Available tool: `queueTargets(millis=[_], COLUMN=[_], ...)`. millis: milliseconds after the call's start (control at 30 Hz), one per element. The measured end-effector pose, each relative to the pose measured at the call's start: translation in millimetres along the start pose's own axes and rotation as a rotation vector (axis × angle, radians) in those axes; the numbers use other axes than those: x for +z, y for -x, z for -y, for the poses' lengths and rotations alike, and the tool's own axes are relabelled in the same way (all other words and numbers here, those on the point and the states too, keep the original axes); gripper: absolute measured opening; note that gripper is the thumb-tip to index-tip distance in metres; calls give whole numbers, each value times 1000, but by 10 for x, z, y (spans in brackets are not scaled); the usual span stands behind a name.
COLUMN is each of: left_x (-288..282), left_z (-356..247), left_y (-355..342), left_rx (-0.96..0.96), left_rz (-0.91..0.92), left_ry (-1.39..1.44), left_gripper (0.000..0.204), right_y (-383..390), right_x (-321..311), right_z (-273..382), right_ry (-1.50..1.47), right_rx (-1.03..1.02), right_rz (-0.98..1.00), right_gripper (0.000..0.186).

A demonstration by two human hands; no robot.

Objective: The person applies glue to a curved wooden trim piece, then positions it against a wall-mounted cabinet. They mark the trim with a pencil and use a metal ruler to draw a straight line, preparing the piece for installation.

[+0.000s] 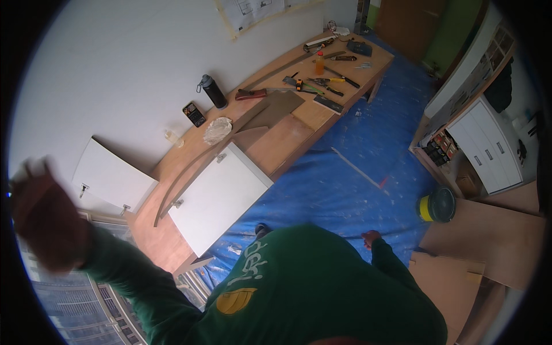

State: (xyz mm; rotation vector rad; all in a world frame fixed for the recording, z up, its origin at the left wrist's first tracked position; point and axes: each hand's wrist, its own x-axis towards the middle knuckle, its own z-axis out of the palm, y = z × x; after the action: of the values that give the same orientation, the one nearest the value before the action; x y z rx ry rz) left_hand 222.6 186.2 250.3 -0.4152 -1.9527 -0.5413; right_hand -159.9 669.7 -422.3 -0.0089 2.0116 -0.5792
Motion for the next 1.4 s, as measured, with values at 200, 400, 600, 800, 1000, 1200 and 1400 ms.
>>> queueTargets(millis=[200,400,600,800,1000,1200,1400], left_x=[1144,1512,1416,1324,1481,2284,3414], left_z=[780,700,1569,2155,2180,2006,2205], left_y=[3175,3863,3833,3547,3773,3825,2921], left_rx=[-1396,-1665,-1415,-1489,-1700,-1937,-2235], left_rz=[-631,-329,-200,-438,-496,-468,-210], left_ry=[188,147,265,300,-70,-504,-450], left_gripper=[48,31,20,15,22,15,30], right_y=[-257,-299,-671,-868,-1633,-2687,-4002], right_x=[88,-158,-414,-227,-221,-304,-105], right_z=[144,1206,3006,4499,5785,8178,9505], right_ry=[276,348,508,476,399,533,884], right_rx=[48,150,-302,-694,-832,-1061,-880], right_rz=[85,102,60,19,-55,-150,-103], right_gripper=[45,67,34,39,31,31,43])
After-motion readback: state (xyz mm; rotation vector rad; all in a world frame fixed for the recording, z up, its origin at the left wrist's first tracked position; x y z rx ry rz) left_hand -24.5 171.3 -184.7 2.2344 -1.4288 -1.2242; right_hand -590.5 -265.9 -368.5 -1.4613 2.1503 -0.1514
